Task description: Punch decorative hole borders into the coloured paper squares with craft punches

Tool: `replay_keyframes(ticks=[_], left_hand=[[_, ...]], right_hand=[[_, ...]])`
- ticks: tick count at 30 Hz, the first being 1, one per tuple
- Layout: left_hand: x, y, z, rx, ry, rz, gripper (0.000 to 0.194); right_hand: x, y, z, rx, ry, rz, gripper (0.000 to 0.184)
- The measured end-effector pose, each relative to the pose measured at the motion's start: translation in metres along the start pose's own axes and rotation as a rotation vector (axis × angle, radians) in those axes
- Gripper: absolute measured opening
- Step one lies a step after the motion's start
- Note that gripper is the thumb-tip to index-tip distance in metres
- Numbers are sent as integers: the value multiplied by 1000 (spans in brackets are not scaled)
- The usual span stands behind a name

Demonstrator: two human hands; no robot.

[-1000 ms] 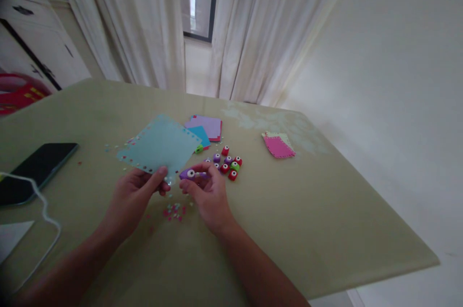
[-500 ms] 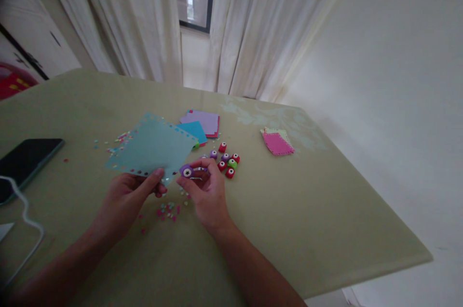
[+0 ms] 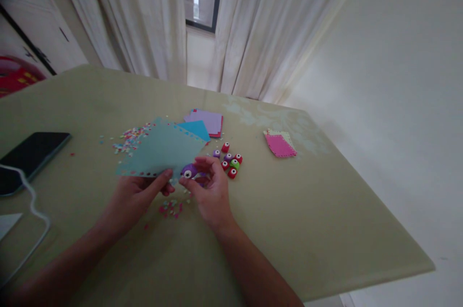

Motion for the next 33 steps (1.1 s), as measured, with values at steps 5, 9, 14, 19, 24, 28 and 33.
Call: replay_keyframes(ticks=[5,9,14,19,24,28,33], left_hand=[[8,-1,-2,64,-51,10,31],[15,-3,0,129,-41,-13,29],[17,-3,2,148,-24,-7,28],[15,-2,2,173,16,14,27],[15,-2,2,184,-16,22,28],[15,-2,1,164,-59,4,29],[14,-1,1,176,-79,7,33]], right_hand=[[-7,-4,8,58,-96,-122,64],[-4,-4,11,154,-111,-196,41],[4,-2,17,253,-63,-250,31],[5,-2,18,222,-134,-259,34],[8,-2,15,198,-153,-268,33],[8,-1,13,224,-128,-248,32],[7,0,12,228,-136,-243,29]])
Point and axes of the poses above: each hand's wrist, its own y-axis away from the middle knuckle, its own z-axis out of the back of the hand, x = y × z, the point moved 1 cm from there along -y, towards the middle knuckle, and after that the axes turned 15 degrees about x, right-handed, at the moved point
